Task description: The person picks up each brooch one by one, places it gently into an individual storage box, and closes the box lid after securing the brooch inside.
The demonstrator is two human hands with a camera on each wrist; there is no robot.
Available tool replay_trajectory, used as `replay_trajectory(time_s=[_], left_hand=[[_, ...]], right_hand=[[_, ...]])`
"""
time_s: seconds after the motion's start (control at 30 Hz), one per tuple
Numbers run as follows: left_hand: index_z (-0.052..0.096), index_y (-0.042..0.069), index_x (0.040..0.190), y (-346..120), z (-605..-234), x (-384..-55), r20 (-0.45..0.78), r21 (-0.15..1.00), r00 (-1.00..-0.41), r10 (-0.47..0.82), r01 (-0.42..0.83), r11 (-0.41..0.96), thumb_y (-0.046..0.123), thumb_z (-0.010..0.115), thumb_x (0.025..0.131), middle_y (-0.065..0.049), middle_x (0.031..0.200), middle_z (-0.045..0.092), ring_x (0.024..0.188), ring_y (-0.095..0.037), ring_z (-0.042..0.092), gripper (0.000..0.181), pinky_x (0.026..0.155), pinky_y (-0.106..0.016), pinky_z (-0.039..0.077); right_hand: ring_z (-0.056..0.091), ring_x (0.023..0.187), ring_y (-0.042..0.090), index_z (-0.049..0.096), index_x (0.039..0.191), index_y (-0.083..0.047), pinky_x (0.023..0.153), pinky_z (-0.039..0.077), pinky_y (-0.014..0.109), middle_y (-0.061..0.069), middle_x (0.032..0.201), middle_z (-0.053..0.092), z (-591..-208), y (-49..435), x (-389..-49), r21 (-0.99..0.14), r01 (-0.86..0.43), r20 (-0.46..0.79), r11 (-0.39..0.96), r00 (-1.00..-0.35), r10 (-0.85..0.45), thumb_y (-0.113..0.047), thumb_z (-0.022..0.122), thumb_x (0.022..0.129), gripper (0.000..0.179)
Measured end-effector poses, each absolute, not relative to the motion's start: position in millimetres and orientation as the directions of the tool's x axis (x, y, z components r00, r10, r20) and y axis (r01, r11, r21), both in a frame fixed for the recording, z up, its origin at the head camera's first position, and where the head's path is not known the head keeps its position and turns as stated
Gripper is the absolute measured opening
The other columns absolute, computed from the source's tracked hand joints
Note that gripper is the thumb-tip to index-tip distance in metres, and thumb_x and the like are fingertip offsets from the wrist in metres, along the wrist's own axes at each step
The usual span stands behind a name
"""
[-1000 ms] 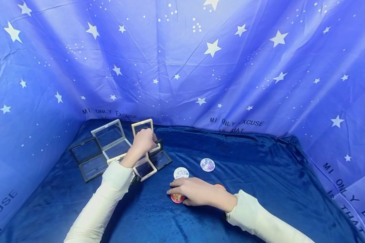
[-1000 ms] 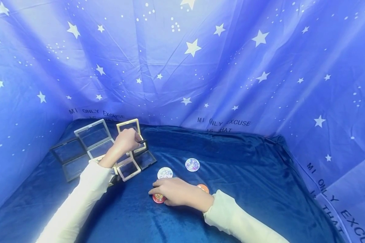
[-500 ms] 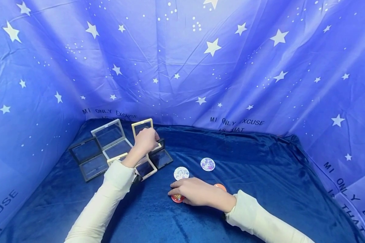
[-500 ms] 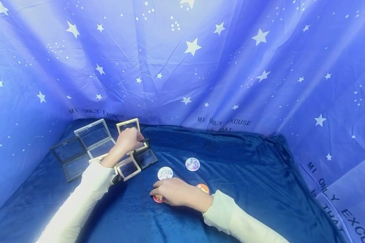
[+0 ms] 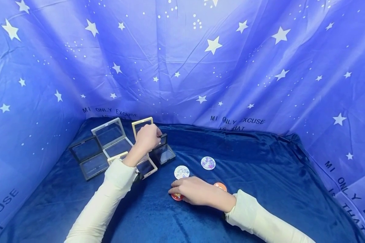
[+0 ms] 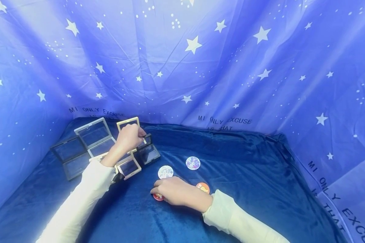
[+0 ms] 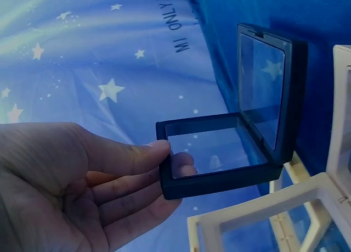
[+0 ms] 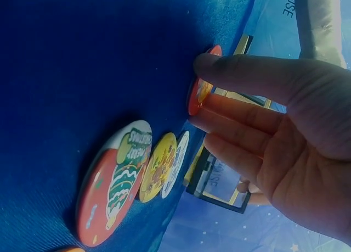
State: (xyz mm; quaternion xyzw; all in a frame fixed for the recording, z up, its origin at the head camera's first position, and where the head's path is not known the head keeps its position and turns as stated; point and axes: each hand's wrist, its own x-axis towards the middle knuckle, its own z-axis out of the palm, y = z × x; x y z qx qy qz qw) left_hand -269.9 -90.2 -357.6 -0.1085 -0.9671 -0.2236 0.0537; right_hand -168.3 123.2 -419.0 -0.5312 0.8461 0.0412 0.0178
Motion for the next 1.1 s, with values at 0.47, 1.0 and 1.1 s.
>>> replay_trajectory(time_s=[0.47,1.0,1.1], left_hand=[[0.080,0.004,0.105,-84,-340,-254,0.134,0.394,-0.964,0.229,0.264,0.881,0.005,0.068,0.091,-0.012,0.104,0.079,0.089,-0.031,0.075,0.018,0.076,-0.044,0.061],[0.080,0.004,0.100,-79,-340,-242,0.091,0.358,-0.944,0.317,0.328,0.874,-0.003,0.067,0.085,-0.011,0.102,0.079,0.095,-0.031,0.075,0.022,0.083,-0.043,0.061],[0.081,0.005,0.099,-79,-340,-240,0.082,0.343,-0.940,0.332,0.340,0.876,-0.004,0.067,0.083,-0.011,0.101,0.079,0.095,-0.030,0.075,0.023,0.081,-0.043,0.062]], right_hand=[[0.066,0.119,0.014,0.069,0.129,-0.019,0.088,0.059,0.031,0.000,0.130,0.069,-423,126,-177,-0.017,-0.861,-0.056,0.508,-0.507,-0.860,-0.013,0.081,0.086,0.045],[0.068,0.113,0.017,0.071,0.127,-0.017,0.090,0.058,0.035,0.002,0.126,0.070,-420,130,-183,-0.037,-0.824,-0.055,0.565,-0.563,-0.825,-0.015,0.080,0.087,0.041],[0.069,0.112,0.016,0.071,0.128,-0.017,0.090,0.058,0.034,0.002,0.125,0.070,-418,131,-183,-0.046,-0.819,-0.063,0.571,-0.568,-0.820,-0.014,0.081,0.086,0.042]])
